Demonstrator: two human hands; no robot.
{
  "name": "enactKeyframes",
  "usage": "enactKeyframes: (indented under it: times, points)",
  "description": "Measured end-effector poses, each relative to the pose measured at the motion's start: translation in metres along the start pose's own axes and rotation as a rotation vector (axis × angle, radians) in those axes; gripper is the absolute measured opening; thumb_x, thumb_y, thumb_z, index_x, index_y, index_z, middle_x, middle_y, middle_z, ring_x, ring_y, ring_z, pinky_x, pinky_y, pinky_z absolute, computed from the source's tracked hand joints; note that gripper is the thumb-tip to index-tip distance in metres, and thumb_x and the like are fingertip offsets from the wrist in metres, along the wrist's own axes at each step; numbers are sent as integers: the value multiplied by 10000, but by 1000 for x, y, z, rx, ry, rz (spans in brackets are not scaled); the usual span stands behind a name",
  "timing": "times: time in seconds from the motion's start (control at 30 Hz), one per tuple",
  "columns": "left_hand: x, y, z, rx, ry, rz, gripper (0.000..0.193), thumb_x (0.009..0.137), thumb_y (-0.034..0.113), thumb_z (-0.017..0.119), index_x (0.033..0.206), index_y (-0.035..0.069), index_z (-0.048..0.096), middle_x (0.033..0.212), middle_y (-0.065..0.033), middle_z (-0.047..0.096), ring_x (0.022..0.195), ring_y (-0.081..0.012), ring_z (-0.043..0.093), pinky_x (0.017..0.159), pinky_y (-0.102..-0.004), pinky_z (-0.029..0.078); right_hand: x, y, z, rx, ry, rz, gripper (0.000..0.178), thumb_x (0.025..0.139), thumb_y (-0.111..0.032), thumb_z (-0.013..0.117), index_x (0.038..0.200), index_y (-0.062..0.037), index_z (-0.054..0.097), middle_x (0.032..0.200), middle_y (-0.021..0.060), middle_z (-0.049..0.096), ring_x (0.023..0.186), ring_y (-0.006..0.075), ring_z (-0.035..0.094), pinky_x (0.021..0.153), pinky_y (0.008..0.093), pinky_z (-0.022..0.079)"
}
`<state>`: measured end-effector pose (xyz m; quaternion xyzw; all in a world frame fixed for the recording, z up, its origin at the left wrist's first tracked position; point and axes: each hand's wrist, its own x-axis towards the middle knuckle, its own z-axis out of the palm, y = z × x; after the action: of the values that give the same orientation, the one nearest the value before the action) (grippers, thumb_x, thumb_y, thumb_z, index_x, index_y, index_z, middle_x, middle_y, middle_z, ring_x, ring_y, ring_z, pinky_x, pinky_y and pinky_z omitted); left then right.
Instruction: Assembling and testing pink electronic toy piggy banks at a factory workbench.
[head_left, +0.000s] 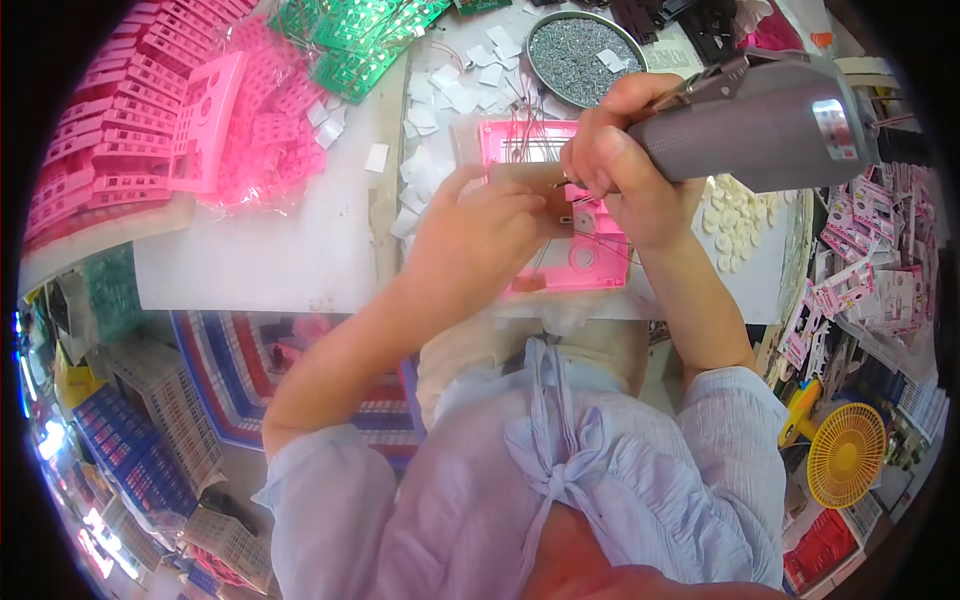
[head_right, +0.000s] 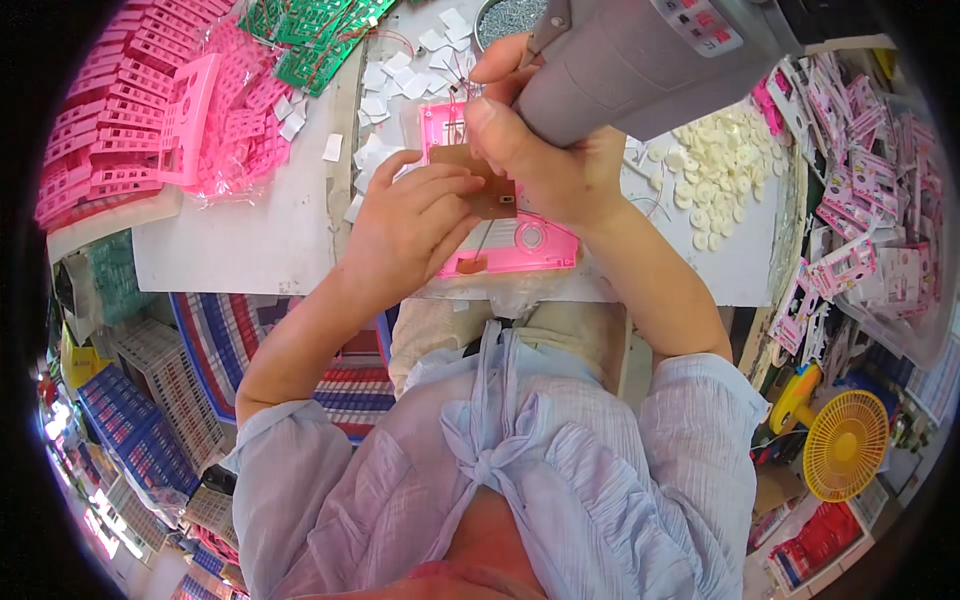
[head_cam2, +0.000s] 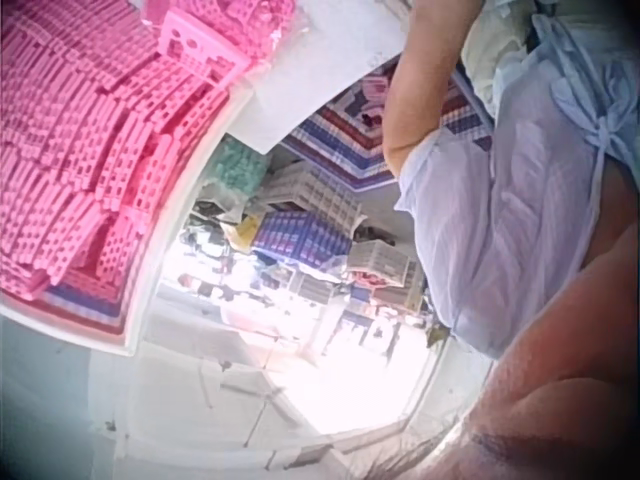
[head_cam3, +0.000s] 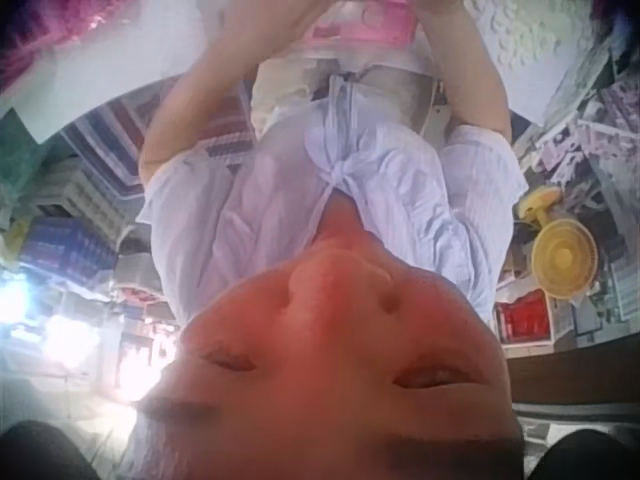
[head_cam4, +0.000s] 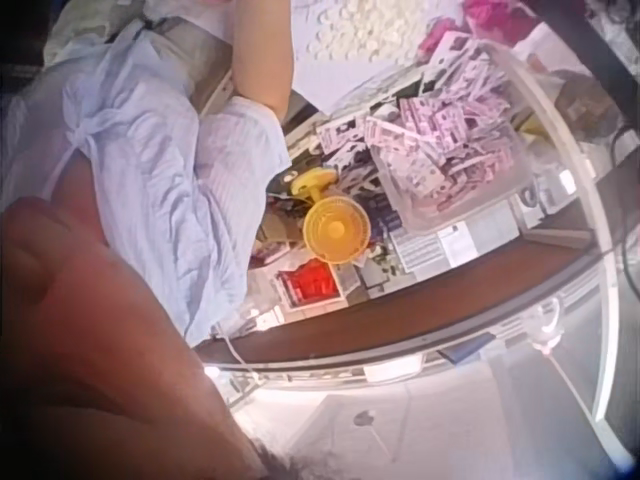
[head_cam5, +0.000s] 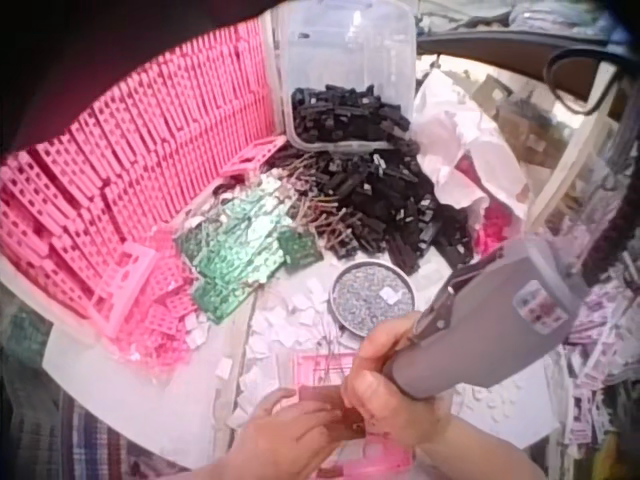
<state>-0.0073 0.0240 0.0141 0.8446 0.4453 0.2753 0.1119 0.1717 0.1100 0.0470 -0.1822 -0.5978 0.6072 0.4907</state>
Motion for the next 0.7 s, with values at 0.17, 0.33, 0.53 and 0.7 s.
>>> enactKeyframes:
  times: [0.17, 0.33, 0.53, 0.7]
  points:
    - [-15, 3, 10, -152, 47, -164, 108, 836, 115, 743, 887, 113, 648, 1186, -50, 715, 1159, -211, 650, 1070, -505, 355, 1, 6, -1, -6, -34, -20, 264, 938, 41, 511, 1178, -63, 476, 709, 55, 504, 556, 121, 441, 536, 327, 425]
    - [-14, 6, 8, -225, 14, -294, 114, 819, 101, 755, 850, 125, 647, 1210, -34, 716, 1185, -195, 643, 1054, -507, 303, 2, 8, 6, -46, 10, -8, 215, 931, 54, 527, 1112, -51, 479, 715, 64, 513, 568, 124, 461, 543, 336, 449]
    - [-16, 11, 12, -222, 53, -348, 114, 817, 101, 758, 863, 137, 660, 1211, -28, 716, 1183, -180, 640, 1040, -498, 271, -1, 17, 2, -271, -70, -99, 194, 919, 54, 562, 1051, -51, 466, 727, 87, 534, 564, 130, 472, 555, 344, 476]
    - [-18, 13, 23, -91, 185, -236, 101, 813, 132, 744, 905, 149, 706, 1134, 3, 730, 1153, -153, 654, 1083, -565, 248, 1, 9, -1, -170, -48, -36, 196, 949, -44, 603, 1104, -60, 485, 721, 66, 542, 557, 130, 478, 543, 318, 463]
